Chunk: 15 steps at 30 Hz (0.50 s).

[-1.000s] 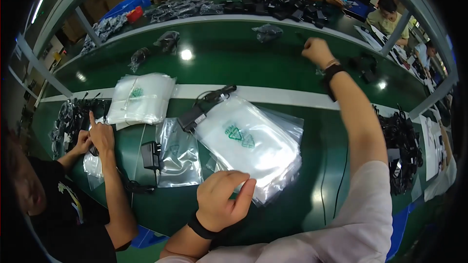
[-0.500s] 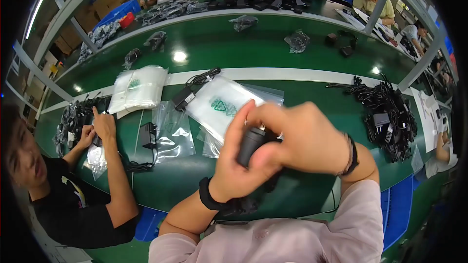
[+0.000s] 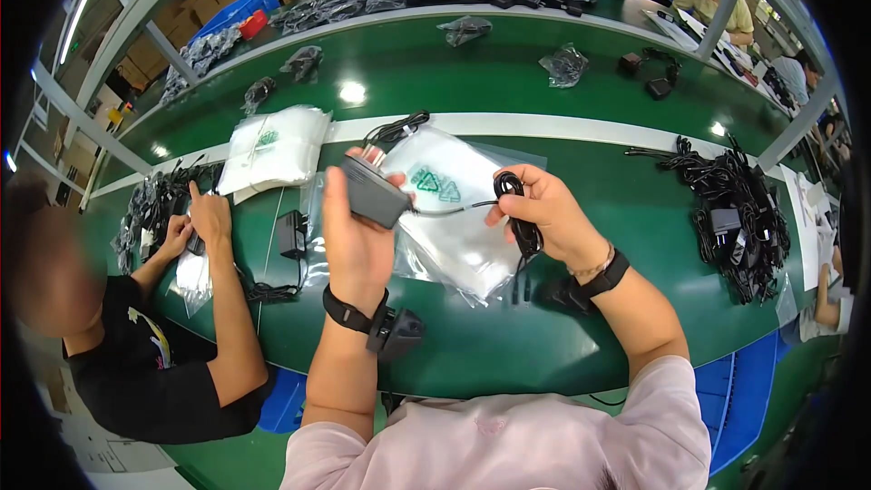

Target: The person packages power adapters by hand, picking up an adapter, wrapping its cord around the body, and sliding it into a plastic bag. This process is repeated with several more adapters throughout the video.

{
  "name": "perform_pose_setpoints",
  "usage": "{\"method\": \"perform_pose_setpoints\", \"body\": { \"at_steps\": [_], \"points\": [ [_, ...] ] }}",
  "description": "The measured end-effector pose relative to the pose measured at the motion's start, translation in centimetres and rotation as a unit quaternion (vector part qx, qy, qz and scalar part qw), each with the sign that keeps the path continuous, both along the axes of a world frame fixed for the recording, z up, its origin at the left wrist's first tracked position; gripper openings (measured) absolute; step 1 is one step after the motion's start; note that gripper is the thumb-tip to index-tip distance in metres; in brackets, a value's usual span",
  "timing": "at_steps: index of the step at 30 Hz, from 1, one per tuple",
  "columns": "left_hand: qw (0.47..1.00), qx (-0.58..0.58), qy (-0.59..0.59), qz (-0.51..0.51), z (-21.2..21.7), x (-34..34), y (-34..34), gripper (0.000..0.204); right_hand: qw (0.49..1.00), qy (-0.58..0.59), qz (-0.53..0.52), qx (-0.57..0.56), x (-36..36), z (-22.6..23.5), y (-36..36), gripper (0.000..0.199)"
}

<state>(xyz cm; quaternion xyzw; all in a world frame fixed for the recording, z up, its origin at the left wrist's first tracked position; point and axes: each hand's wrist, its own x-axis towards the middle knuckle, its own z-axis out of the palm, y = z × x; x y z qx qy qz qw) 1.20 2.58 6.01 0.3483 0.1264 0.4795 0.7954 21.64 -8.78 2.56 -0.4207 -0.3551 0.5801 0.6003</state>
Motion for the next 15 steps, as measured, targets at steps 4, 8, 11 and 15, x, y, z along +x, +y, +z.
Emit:
{"method": "perform_pose_setpoints", "body": {
  "at_steps": [4, 8, 11, 15],
  "points": [
    [0.983, 0.025, 0.136, -0.122, -2.8, 1.5, -1.8, 0.039, 0.988, -0.009, -0.154, 0.016, -1.8, 0.6, 0.9, 0.040],
    [0.983, 0.022, 0.160, -0.088, -3.8, 3.2, -4.2, 0.036, 0.983, -0.084, -0.151, 0.055, -3.9, 0.2, 0.8, 0.037],
    [0.980, 0.026, 0.160, -0.116, -4.3, 2.9, -4.0, 0.035, 0.989, -0.114, -0.091, 0.031, -3.1, 0.2, 0.2, 0.037],
    [0.974, 0.071, 0.195, -0.092, -4.3, 3.1, -4.2, 0.034, 0.983, -0.135, -0.116, 0.051, -3.6, -1.3, 0.6, 0.039]
  ]
}}
